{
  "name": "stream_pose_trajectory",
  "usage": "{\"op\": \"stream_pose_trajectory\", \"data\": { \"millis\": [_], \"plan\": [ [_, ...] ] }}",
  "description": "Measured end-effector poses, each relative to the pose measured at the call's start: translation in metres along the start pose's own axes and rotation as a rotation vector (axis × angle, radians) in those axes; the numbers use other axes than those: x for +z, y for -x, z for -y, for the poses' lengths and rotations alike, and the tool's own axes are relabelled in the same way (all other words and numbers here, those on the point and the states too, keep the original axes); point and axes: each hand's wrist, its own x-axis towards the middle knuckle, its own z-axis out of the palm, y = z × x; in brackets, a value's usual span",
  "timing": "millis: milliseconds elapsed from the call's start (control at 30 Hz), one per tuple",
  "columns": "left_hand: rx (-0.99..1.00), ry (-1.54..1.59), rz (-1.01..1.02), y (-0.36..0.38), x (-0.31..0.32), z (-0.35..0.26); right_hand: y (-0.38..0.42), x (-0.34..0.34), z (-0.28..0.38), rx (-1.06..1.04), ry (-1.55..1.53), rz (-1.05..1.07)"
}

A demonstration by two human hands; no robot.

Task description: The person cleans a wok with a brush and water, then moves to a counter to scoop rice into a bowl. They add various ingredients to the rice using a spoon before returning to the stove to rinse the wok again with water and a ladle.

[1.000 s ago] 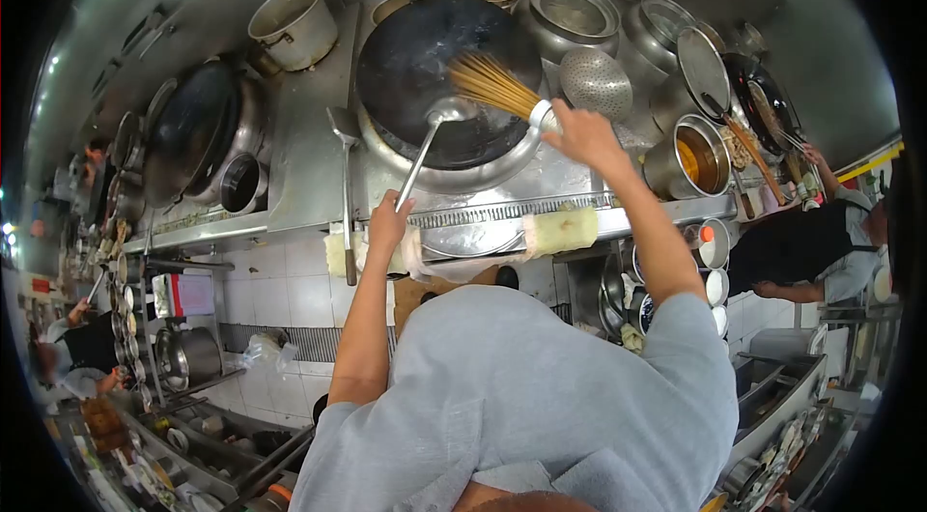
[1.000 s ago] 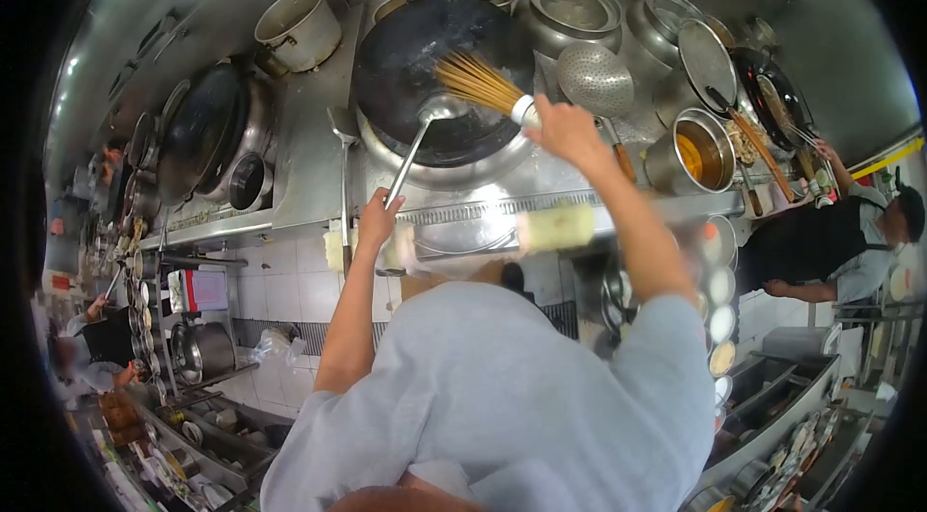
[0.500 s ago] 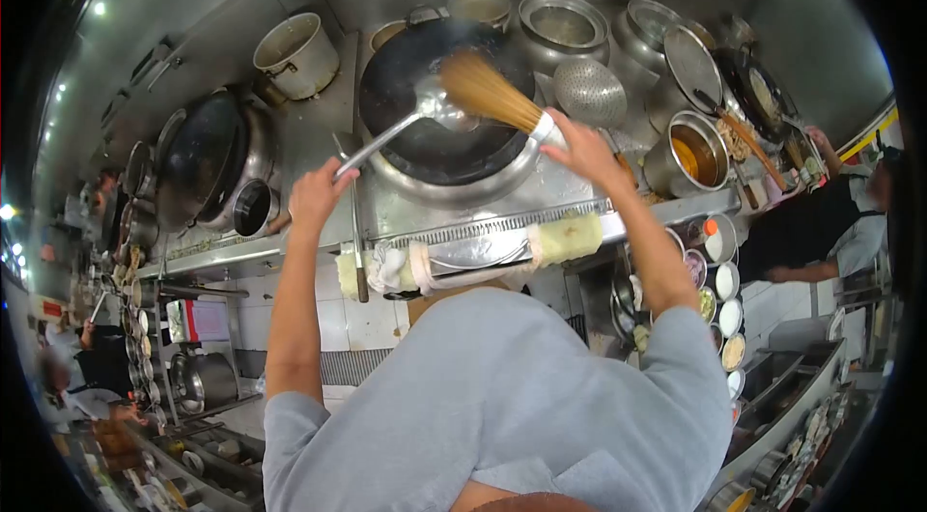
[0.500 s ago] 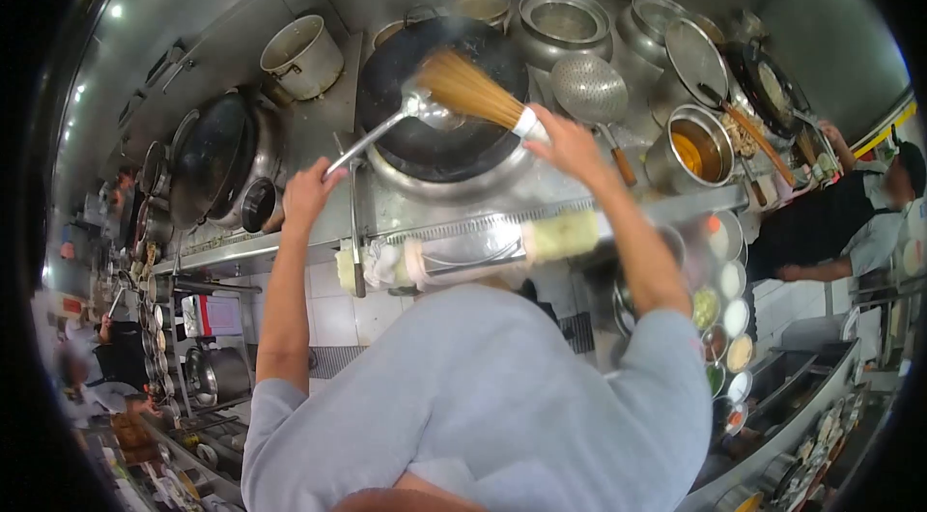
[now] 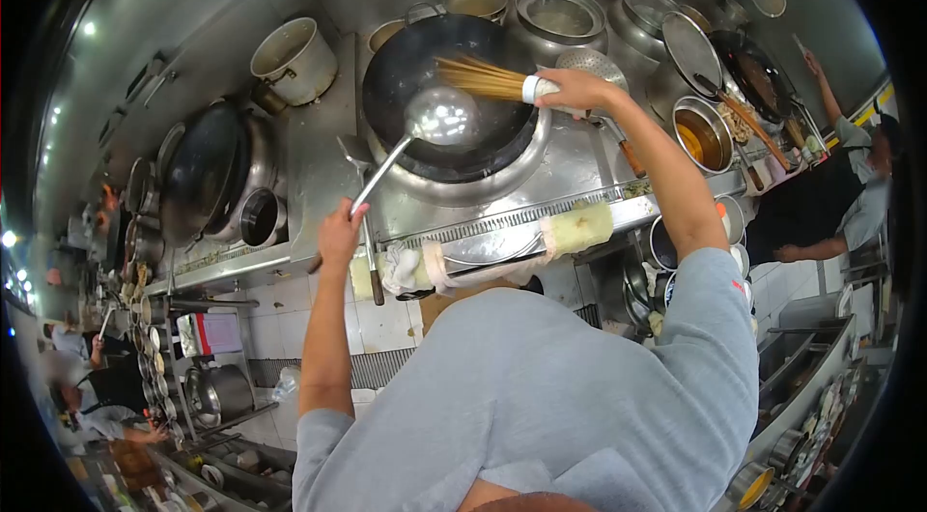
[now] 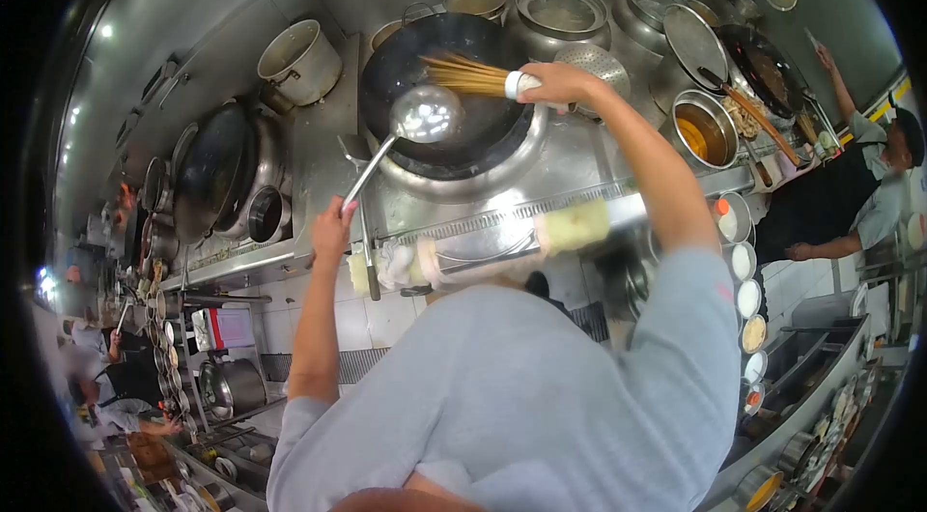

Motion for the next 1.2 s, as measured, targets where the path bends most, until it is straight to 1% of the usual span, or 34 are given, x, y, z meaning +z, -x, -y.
{"op": "stream_pose_trajectory", "data": {
  "millis": [33,100,133,167,233,267,333,367,400,433,467,533,567,600,633,667,767,800,833,867,900,933,967,1033,1067,1100,1133,1167,1200],
  "plan": [
    [-0.034,0.037,0.032,0.005,0.004,0.002,0.007,0.0,0.002,0.09,-0.054,-0.028],
    [-0.111,0.12,0.087,0.014,0.012,0.0,0.005,0.028,-0.01,0.021,-0.388,-0.048],
    [-0.156,0.237,0.091,0.018,0.015,-0.003,0.002,0.045,-0.017,-0.008,-0.562,-0.049],
    [-0.179,0.276,0.096,0.023,0.017,-0.001,-0.002,0.056,-0.019,-0.039,-0.242,-0.079],
    [-0.21,0.36,0.087,0.02,0.024,0.004,-0.003,0.066,-0.022,0.077,-0.061,-0.159],
    [-0.202,0.354,0.031,0.018,0.027,0.007,0.0,0.07,-0.017,0.021,-0.061,-0.272],
    [-0.203,0.312,-0.008,0.014,0.022,0.005,0.015,0.104,-0.01,-0.086,-0.086,-0.474],
    [-0.2,0.287,-0.022,0.012,0.019,0.006,0.014,0.118,-0.006,-0.023,-0.131,-0.386],
    [-0.188,0.336,-0.011,0.014,0.023,0.014,0.017,0.128,0.01,0.042,-0.17,-0.3],
    [-0.169,0.385,0.004,0.015,0.029,0.022,0.025,0.127,0.022,0.254,-0.107,-0.13],
    [-0.142,0.442,0.005,0.006,0.031,0.025,0.027,0.137,0.015,0.234,-0.134,-0.197],
    [-0.324,0.638,0.188,-0.008,0.013,0.004,0.032,0.159,-0.006,0.179,-0.157,-0.327],
    [-0.429,0.731,0.298,-0.003,0.003,-0.008,0.044,0.166,0.003,0.171,-0.299,-0.424],
    [-0.428,0.768,0.315,-0.002,-0.003,-0.024,0.058,0.169,0.019,0.165,-0.442,-0.519],
    [-0.421,0.805,0.334,-0.007,-0.006,-0.043,0.066,0.17,0.027,0.162,-0.584,-0.62],
    [-0.409,0.841,0.36,-0.013,-0.004,-0.057,0.063,0.178,0.019,0.021,-0.541,-0.799],
    [0.137,0.319,-0.05,-0.037,0.033,-0.067,0.068,0.138,0.012,-0.07,-0.14,-0.891],
    [0.146,0.363,0.011,-0.042,0.025,-0.083,0.065,0.119,-0.002,0.135,-0.259,-0.783],
    [-0.022,0.612,0.222,-0.042,0.023,-0.098,0.067,0.103,-0.015,0.327,-0.38,-0.671],
    [-0.196,0.85,0.426,-0.043,0.022,-0.111,0.065,0.109,-0.045,0.303,-0.108,-0.847],
    [-0.376,1.078,0.631,-0.05,0.016,-0.127,0.067,0.111,-0.05,0.206,-0.351,-0.934],
    [-0.499,1.266,0.769,-0.048,-0.002,-0.166,0.071,0.125,-0.046,0.099,-0.59,-1.005],
    [-0.46,1.46,0.964,-0.052,0.002,-0.182,0.072,0.141,-0.046,0.002,-0.834,-1.057],
    [-0.477,1.439,1.14,-0.054,0.012,-0.232,0.055,0.193,-0.076,-0.121,-0.651,-1.066],
    [-0.406,1.318,1.123,-0.055,0.032,-0.248,0.052,0.215,-0.093,0.079,-0.772,-0.893],
    [-0.333,1.196,1.095,-0.056,0.06,-0.259,0.066,0.223,-0.096,0.196,-0.966,-0.801],
    [-0.254,1.072,1.055,-0.065,0.089,-0.268,0.081,0.232,-0.097,0.329,-1.153,-0.718],
    [-0.071,0.858,0.887,-0.08,0.129,-0.273,0.107,0.231,-0.087,0.374,-1.408,-0.71],
    [0.091,0.64,0.713,-0.092,0.176,-0.269,0.127,0.249,-0.094,0.401,-1.355,-0.748]
  ]
}}
